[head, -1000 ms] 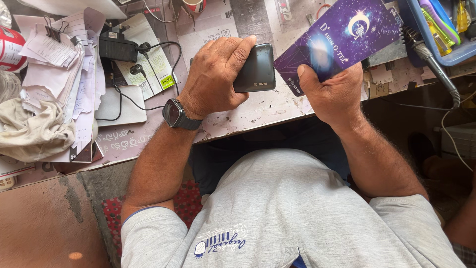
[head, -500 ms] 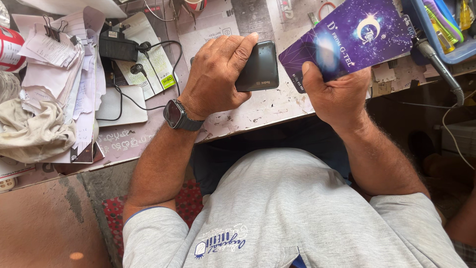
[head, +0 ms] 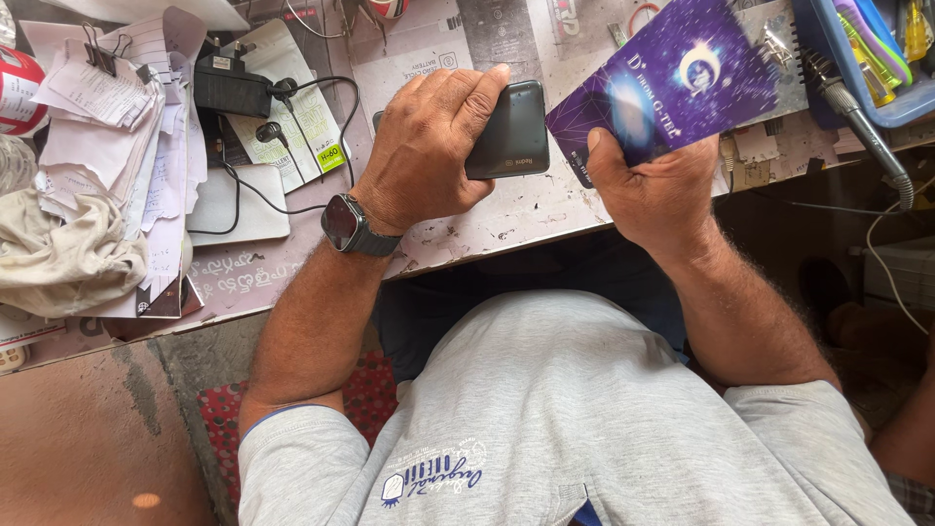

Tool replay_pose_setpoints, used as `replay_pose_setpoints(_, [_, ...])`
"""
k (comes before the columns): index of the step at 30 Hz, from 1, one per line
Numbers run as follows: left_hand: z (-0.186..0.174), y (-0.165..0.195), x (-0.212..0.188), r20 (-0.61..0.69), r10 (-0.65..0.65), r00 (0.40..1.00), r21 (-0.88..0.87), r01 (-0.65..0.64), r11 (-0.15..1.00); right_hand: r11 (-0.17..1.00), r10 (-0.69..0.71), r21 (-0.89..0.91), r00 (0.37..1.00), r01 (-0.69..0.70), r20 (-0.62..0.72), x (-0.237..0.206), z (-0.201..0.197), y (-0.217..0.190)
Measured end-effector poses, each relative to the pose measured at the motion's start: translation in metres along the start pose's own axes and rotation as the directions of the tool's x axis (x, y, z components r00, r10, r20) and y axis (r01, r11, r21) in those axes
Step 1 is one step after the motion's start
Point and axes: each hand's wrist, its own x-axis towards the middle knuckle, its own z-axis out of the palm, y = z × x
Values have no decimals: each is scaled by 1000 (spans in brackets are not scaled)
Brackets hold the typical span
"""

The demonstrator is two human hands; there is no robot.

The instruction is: The person uses a green utility knife to carefully pry and scrape along the edges of a black smartphone. They then use a purple plastic card to continue prying the device's casing apart.

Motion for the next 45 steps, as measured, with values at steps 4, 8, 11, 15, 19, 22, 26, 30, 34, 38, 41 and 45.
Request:
replay_pose_setpoints(4, [1,0,1,18,-5,1000,13,4,1000,998,-48,-37,999,48,-3,-2,3,1])
replay_pose_setpoints(8, [1,0,1,9,-1,1000,36,1,999,999,-11,-45,1000,11,-2,-3,5,5])
replay_pose_setpoints(11, [1,-1,0,23,-7,1000,25,7,1000,993,102,52,995,-102,3,-2,7,11])
replay_pose_setpoints(15, [1,-2,0,15,-3,1000,10,3,1000,921,257,296,966,-255,33,-3,7,15])
replay_pose_setpoints(19, [1,-1,1,11,-1,1000,-6,1,1000,877,263,401,963,-265,61,-2,8,19])
replay_pose_setpoints(22, [0,0,3,0,3,1000,-23,-3,1000,600,279,752,952,-273,123,4,11,25])
replay_pose_setpoints(26, [-3,2,3,5,1,1000,-34,0,999,507,341,802,928,-315,149,6,14,29])
replay_pose_setpoints(30, [-1,3,4,-16,30,999,-42,-31,999,508,341,803,929,-310,143,6,17,31])
replay_pose_setpoints(34, [0,4,4,-15,25,1000,-46,-25,999,554,353,774,928,-307,115,7,19,31])
replay_pose_setpoints(38, [0,6,4,10,10,1000,-49,-9,999,654,337,687,935,-316,109,7,17,28])
replay_pose_setpoints(41, [0,7,4,11,5,1000,-46,-5,999,724,338,611,937,-319,89,7,18,25])
replay_pose_setpoints(45, [0,6,5,2,5,1000,-49,-5,999,748,345,580,936,-321,73,8,25,24])
